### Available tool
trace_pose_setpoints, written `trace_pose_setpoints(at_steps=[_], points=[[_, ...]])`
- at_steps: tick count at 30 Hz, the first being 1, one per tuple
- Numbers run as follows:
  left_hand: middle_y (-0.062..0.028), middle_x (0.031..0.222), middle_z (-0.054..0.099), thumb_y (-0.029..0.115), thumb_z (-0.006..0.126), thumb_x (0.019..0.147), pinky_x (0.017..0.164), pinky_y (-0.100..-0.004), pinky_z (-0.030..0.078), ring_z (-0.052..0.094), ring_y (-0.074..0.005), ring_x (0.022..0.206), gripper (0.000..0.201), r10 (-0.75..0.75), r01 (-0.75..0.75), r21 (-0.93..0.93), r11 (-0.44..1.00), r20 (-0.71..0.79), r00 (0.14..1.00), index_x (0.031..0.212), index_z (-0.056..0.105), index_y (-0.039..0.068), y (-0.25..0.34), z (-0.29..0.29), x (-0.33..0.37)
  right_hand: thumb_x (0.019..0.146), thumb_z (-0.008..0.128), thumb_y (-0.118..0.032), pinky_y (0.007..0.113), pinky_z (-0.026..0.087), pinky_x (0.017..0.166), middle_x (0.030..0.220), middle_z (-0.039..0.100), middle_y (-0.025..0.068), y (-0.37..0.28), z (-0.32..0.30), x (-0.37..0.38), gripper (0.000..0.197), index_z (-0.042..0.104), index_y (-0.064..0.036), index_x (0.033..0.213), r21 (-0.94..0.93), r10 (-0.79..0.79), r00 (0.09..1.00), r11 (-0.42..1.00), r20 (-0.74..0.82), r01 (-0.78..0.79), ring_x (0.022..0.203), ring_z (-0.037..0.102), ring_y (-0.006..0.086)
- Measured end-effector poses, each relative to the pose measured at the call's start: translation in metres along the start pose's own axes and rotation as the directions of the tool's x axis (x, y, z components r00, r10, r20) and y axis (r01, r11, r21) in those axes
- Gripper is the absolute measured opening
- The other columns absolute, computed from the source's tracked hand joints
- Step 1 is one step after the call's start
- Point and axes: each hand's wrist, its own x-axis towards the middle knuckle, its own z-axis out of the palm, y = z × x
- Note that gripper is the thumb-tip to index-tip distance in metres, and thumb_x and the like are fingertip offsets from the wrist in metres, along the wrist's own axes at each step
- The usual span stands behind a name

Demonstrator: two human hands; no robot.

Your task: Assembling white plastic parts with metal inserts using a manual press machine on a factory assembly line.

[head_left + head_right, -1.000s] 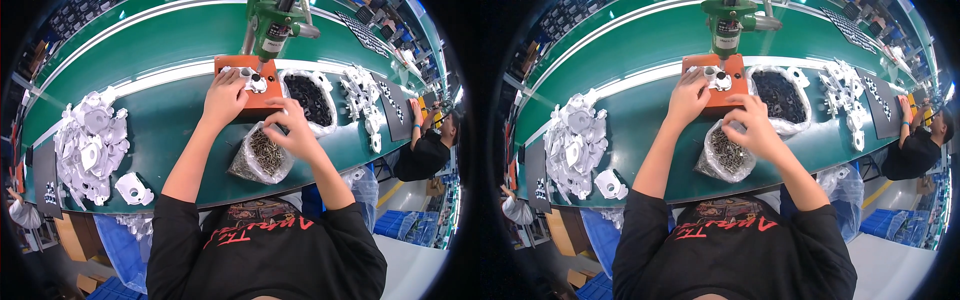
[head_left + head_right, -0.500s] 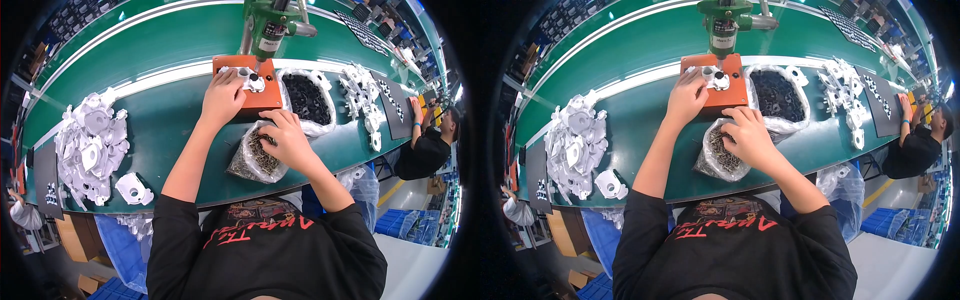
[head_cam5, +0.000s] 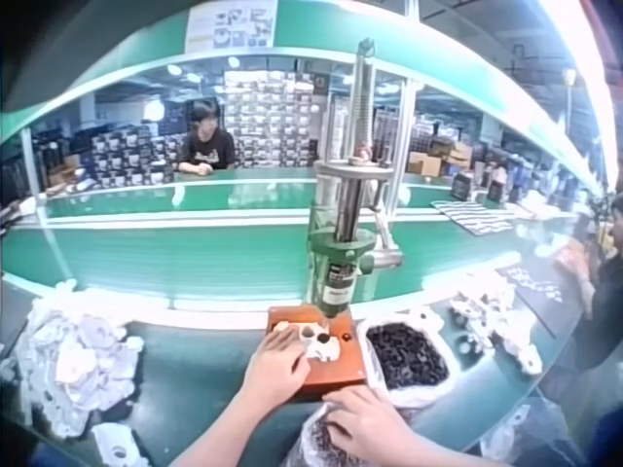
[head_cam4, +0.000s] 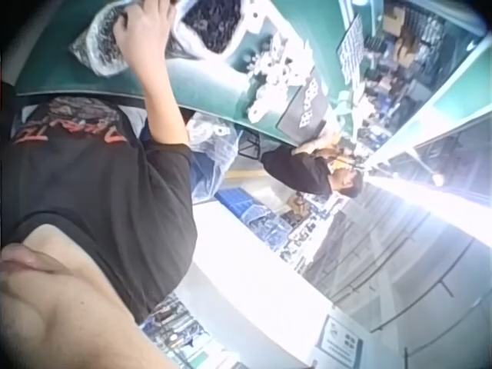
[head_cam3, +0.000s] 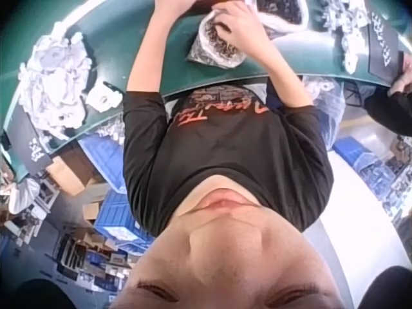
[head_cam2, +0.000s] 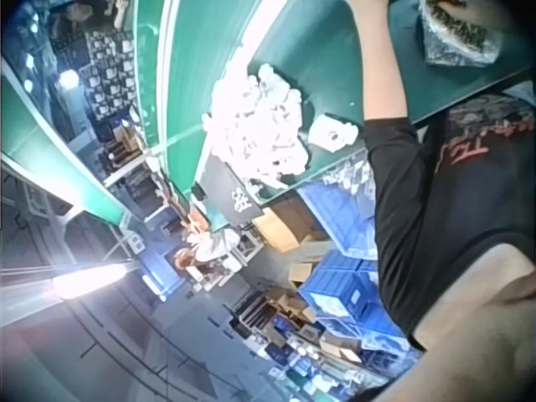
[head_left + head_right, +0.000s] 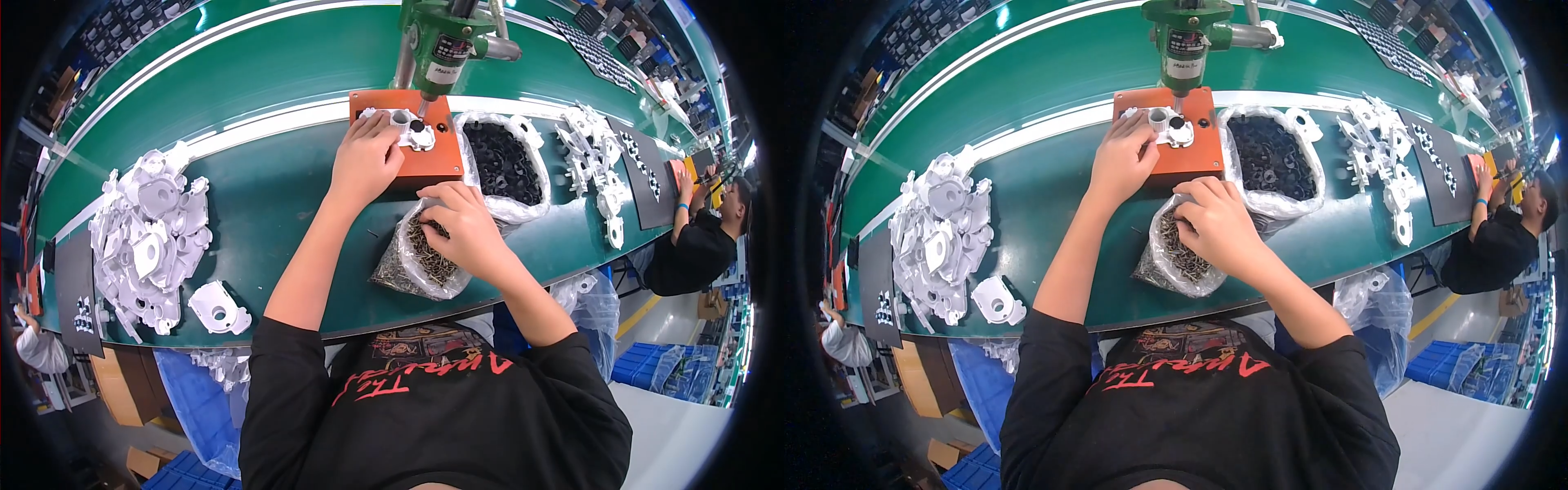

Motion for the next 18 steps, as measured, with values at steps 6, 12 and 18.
trace_pose_setpoints(at_steps=[6,12,18], points=[[-0.0173,0.105,0.063,0.006,0.057,0.074,0.095,-0.0409,0.043,0.058,-0.0319,0.104,0.007,-0.003,0.003,0.001,1.0,0.005,1.0,0.079,0.058,0.0,-0.0006,0.0,-0.0002,0.069,0.068,-0.004,0.037,0.04,0.086,0.108,0.06,0.0078,0.0016,0.0004,-0.0006,0.011,0.061,-0.0036,0.077,0.045,-0.006,1.0,0.999,-0.011,0.006,0.104,0.053,0.0264],[-0.0178,0.106,0.063,0.007,0.057,0.075,0.096,-0.0411,0.043,0.058,-0.0318,0.105,0.008,-0.002,0.002,0.009,1.0,0.007,1.0,0.08,0.059,0.0,-0.0008,0.0005,-0.0006,0.069,0.068,-0.003,0.037,0.041,0.085,0.108,0.06,0.0083,0.0023,-0.0002,-0.0003,0.012,0.06,-0.0039,0.078,0.068,-0.018,1.0,0.997,-0.015,0.019,0.103,0.054,0.0271],[-0.019,0.108,0.063,0.008,0.056,0.076,0.098,-0.0413,0.042,0.057,-0.0319,0.107,0.009,-0.005,0.005,0.019,1.0,0.021,1.0,0.081,0.059,0.0,-0.0031,0.0015,-0.0017,0.068,0.068,-0.002,0.037,0.042,0.084,0.108,0.059,0.0086,0.0011,-0.0044,0.0018,0.013,0.06,-0.0033,0.077,0.075,-0.032,0.999,0.997,0.016,0.031,0.1,0.054,0.0277]])
